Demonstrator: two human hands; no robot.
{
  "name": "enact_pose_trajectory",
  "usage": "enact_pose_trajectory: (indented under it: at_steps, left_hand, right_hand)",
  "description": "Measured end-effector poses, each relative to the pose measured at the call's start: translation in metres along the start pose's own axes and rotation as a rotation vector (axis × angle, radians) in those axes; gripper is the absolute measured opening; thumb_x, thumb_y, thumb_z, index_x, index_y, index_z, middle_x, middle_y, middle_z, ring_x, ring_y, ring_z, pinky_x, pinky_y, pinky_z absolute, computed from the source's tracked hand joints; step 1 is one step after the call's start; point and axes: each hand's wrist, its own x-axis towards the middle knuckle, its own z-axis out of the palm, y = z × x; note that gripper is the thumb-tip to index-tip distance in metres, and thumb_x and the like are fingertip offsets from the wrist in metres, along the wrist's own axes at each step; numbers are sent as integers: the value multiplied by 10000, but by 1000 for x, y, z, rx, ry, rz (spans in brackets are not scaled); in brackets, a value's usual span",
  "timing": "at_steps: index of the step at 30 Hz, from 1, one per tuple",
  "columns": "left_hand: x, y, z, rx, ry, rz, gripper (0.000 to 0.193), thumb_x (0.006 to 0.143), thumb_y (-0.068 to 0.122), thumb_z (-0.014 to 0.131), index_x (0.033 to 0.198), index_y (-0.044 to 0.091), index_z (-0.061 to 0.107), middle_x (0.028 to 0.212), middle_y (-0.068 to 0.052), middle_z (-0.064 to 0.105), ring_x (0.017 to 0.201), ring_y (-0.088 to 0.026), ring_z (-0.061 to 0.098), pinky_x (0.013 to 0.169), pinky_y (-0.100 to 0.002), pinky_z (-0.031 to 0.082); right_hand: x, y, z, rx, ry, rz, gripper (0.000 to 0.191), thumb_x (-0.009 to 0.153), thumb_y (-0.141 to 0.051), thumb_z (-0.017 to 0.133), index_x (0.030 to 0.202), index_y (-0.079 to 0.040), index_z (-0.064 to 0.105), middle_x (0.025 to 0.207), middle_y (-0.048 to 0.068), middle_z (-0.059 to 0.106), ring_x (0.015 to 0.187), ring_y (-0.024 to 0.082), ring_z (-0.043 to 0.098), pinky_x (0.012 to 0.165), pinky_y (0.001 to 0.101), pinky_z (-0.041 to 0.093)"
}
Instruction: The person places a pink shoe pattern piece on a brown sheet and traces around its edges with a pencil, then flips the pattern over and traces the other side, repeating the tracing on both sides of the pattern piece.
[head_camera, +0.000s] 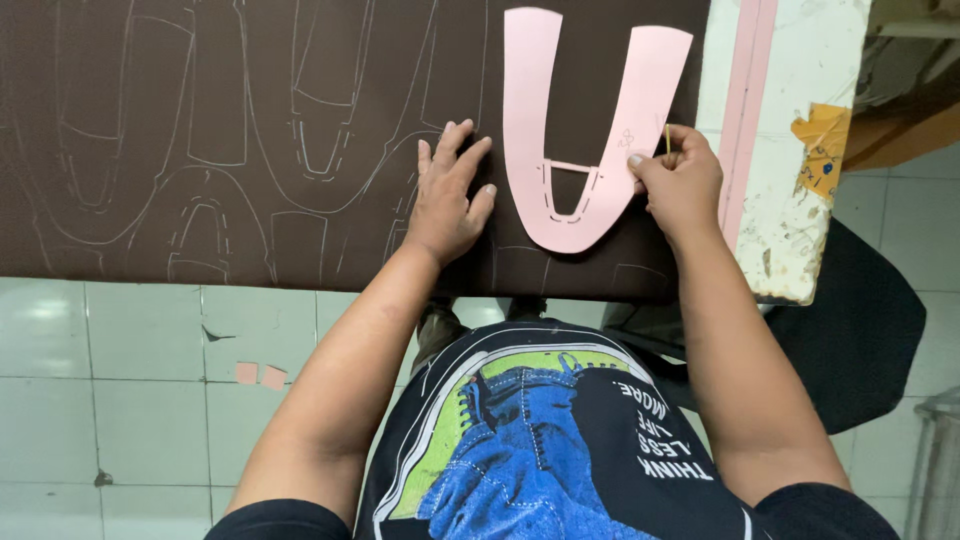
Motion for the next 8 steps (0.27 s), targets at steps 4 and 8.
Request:
enact_pose_trajectory:
  at_steps: [4,8]
  left_hand:
    - [-3,-6,-7,41,14,12,487,926,158,696,1388,51,588,1601,-140,410,1552,-366,325,1308,-555,209]
    - [-19,-10,-9,145,-7,31,470,920,208,739,1367,128,619,1579,-139,407,1530,-359,323,1274,-561,212]
  right_hand:
    - [2,-6,12,24,-15,-32,411,895,-70,760,1259,23,593,765,32,694,589,76,646,436,234,451]
    - [2,-7,16,-43,-5,-35,435,893,-82,763,1276,21,585,764,35,697,609,82,673,439,240,467]
